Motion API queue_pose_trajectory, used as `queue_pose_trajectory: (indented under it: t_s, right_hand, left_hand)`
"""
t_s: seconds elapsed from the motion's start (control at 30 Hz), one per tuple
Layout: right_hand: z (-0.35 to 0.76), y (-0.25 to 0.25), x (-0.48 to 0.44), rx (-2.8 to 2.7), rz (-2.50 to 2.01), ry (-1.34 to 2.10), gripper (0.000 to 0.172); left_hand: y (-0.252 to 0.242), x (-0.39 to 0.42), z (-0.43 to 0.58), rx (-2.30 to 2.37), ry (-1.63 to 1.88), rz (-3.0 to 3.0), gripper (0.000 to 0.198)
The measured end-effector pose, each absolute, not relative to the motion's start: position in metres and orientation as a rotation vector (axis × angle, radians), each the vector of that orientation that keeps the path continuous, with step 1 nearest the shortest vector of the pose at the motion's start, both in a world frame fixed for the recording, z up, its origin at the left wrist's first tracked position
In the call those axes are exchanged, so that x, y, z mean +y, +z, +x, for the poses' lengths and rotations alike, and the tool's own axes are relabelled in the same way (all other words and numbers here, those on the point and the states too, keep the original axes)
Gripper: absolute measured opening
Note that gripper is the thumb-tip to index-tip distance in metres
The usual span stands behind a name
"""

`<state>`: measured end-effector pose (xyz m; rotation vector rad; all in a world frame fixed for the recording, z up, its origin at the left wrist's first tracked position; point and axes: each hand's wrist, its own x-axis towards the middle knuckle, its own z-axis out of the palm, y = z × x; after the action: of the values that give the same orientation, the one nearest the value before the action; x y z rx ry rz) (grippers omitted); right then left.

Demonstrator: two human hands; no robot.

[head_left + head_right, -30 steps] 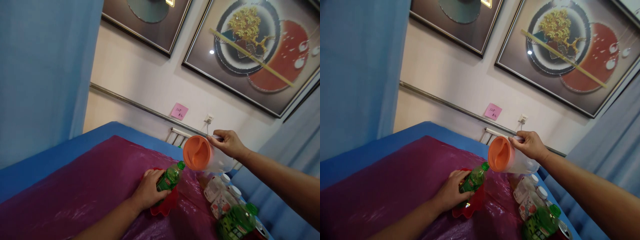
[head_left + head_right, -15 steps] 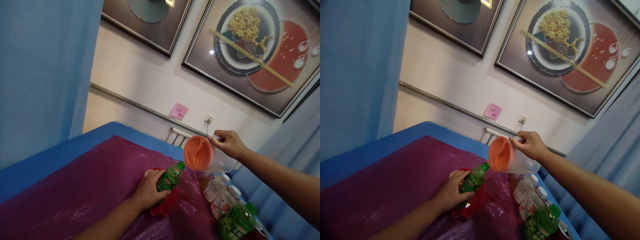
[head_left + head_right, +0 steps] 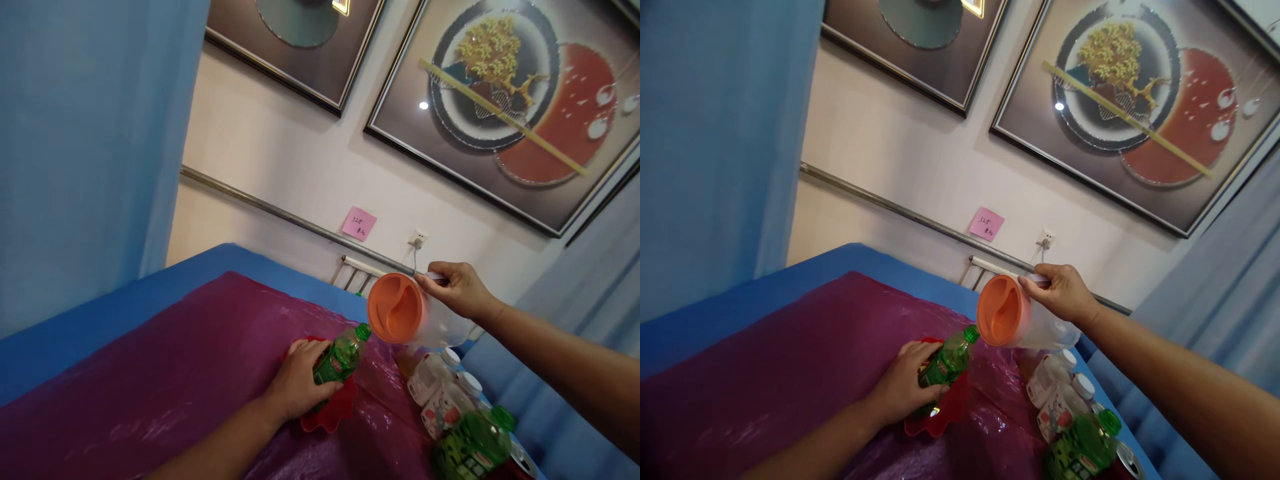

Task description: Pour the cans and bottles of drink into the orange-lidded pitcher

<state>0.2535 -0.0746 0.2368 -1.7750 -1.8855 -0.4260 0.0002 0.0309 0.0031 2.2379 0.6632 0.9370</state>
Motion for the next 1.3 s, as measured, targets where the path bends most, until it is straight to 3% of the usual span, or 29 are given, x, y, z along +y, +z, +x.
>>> queue_pose_trajectory:
  t_s: [1.3]
  right_hand:
    - [0.2512, 0.2387, -0.0752, -1.891, -1.795, -0.409, 0.05]
  left_hand:
    - [0.0038, 0.0288, -0.001, 0.648, 0.94, 2.245, 0.059]
